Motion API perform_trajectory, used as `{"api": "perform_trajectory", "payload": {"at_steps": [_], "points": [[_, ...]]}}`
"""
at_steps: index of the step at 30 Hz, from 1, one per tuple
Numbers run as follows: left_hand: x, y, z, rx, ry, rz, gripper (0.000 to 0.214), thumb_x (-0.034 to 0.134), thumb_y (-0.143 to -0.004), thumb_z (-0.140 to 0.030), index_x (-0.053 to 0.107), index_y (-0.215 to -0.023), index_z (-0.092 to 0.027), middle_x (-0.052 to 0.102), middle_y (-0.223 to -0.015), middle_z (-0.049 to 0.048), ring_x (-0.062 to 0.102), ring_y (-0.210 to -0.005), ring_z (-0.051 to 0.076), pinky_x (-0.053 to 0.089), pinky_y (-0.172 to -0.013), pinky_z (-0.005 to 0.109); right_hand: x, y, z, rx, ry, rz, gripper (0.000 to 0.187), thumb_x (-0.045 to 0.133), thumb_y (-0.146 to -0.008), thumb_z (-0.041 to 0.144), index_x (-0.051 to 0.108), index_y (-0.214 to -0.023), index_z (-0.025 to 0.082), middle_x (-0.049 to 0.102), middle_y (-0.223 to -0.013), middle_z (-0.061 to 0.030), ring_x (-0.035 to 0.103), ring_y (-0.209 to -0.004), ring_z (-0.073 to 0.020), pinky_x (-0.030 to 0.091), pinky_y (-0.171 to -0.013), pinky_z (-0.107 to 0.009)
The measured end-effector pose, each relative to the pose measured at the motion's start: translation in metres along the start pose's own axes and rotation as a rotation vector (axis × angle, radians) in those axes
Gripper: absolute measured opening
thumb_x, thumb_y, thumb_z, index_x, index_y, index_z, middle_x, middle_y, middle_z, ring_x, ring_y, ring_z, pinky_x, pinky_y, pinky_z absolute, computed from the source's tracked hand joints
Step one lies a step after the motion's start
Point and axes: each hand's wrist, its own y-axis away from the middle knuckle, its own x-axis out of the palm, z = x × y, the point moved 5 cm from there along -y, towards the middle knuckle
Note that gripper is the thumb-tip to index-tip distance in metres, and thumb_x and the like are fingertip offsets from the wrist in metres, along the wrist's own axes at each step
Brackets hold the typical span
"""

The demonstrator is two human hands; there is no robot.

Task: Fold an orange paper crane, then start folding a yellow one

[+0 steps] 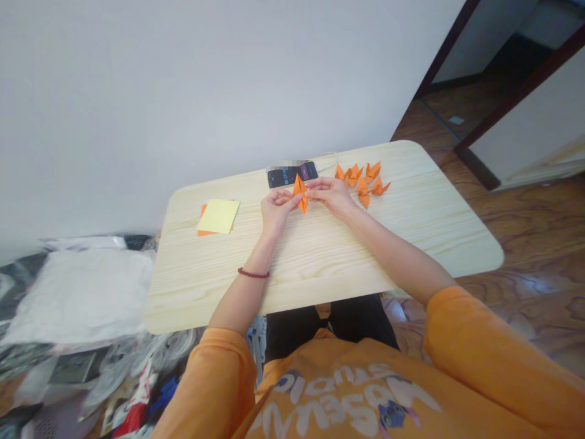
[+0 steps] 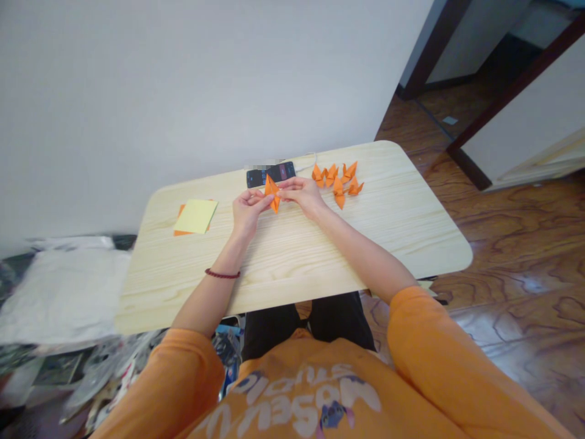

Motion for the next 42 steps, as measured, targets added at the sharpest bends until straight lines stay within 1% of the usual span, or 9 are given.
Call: {"api": "perform_trajectory", "payload": {"at_steps": [6, 9, 12, 16, 18, 26, 30, 37, 42], "points": [[-0.0018, -0.0028, 0.0024, -0.010, -0.031, -0.015, 0.038, 0.087, -0.049, -0.029, 0.054, -0.063, -0.016, 0.065, -0.058, -0.0026, 0.062, -0.054, 0.010, 0.051, -0.058, 0.022, 0.0031, 0.0012, 0.0007, -0.003, 0.039, 0.013, 0.038, 0.089, -0.042, 0.030, 0.068, -0.071, 0.015, 0.066, -0.060, 0.0003, 0.057, -0.055, -0.0090, 0.048, -0.059, -0.025], [-0.0014, -0.0028, 0.0027, -0.017, -0.042, -0.007, 0.037, 0.085, -0.048, -0.025, 0.051, -0.061, -0.017, 0.063, -0.057, -0.0030, 0.061, -0.054, 0.010, 0.051, -0.057, 0.022, 0.0054, 0.0018, 0.0033, -0.027, 0.058, 0.028, 0.034, 0.087, -0.046, 0.031, 0.070, -0.071, 0.015, 0.066, -0.061, 0.0000, 0.053, -0.055, -0.0077, 0.043, -0.055, -0.024], [0.0008, -0.0014, 0.0019, -0.036, -0.068, 0.022, 0.036, 0.083, -0.048, -0.022, 0.048, -0.058, -0.017, 0.061, -0.056, -0.0043, 0.059, -0.053, 0.008, 0.050, -0.057, 0.021, 0.0067, 0.0018, 0.0065, -0.051, 0.095, 0.041, 0.032, 0.085, -0.049, 0.032, 0.071, -0.071, 0.014, 0.065, -0.063, -0.0001, 0.048, -0.054, -0.0065, 0.037, -0.052, -0.023], [0.0047, -0.0001, 0.0006, -0.050, -0.102, 0.093, 0.035, 0.081, -0.048, -0.021, 0.048, -0.056, -0.016, 0.057, -0.055, -0.0058, 0.055, -0.051, 0.006, 0.048, -0.057, 0.020, 0.0053, 0.0004, 0.0070, -0.047, 0.124, 0.045, 0.031, 0.084, -0.052, 0.034, 0.072, -0.072, 0.013, 0.059, -0.057, 0.0015, 0.040, -0.051, -0.0056, 0.030, -0.049, -0.024], [0.0053, 0.0000, 0.0001, -0.042, -0.117, 0.111, 0.034, 0.081, -0.049, -0.021, 0.049, -0.056, -0.016, 0.057, -0.056, -0.0058, 0.054, -0.051, 0.006, 0.047, -0.057, 0.019, 0.0046, -0.0005, 0.0061, -0.043, 0.120, 0.050, 0.031, 0.084, -0.053, 0.034, 0.071, -0.072, 0.013, 0.057, -0.055, 0.0017, 0.039, -0.051, -0.0055, 0.028, -0.049, -0.024], [0.0059, 0.0001, 0.0001, 0.008, -0.130, 0.134, 0.031, 0.081, -0.053, -0.022, 0.052, -0.063, -0.017, 0.060, -0.059, -0.0050, 0.059, -0.056, 0.008, 0.050, -0.061, 0.022, 0.0039, -0.0016, 0.0050, -0.038, 0.075, 0.046, 0.030, 0.085, -0.050, 0.034, 0.070, -0.066, 0.014, 0.057, -0.055, 0.0013, 0.042, -0.052, -0.0061, 0.029, -0.048, -0.023], [0.0050, -0.0008, 0.0004, 0.030, -0.140, 0.114, 0.030, 0.082, -0.053, -0.022, 0.054, -0.064, -0.016, 0.063, -0.061, -0.0039, 0.061, -0.057, 0.009, 0.051, -0.062, 0.023, 0.0040, -0.0014, 0.0059, -0.042, 0.065, 0.045, 0.031, 0.085, -0.050, 0.036, 0.071, -0.067, 0.014, 0.059, -0.055, 0.0009, 0.045, -0.052, -0.0066, 0.032, -0.048, -0.022], [0.0052, -0.0006, -0.0003, 0.030, -0.158, 0.111, 0.021, 0.078, -0.055, -0.018, 0.060, -0.066, -0.016, 0.067, -0.065, -0.0012, 0.064, -0.059, 0.010, 0.052, -0.063, 0.023, 0.0056, 0.0010, 0.0073, -0.035, 0.068, 0.048, 0.031, 0.085, -0.049, 0.034, 0.072, -0.067, 0.013, 0.062, -0.057, -0.0004, 0.046, -0.052, -0.0069, 0.035, -0.050, -0.023], [0.0054, 0.0006, -0.0017, 0.024, -0.159, 0.107, 0.021, 0.078, -0.054, -0.020, 0.062, -0.067, -0.016, 0.069, -0.066, -0.0004, 0.065, -0.061, 0.011, 0.052, -0.063, 0.022, 0.0045, 0.0005, 0.0062, -0.039, 0.074, 0.029, 0.032, 0.086, -0.047, 0.035, 0.072, -0.067, 0.013, 0.062, -0.056, -0.0002, 0.047, -0.052, -0.0069, 0.036, -0.050, -0.023]]}}
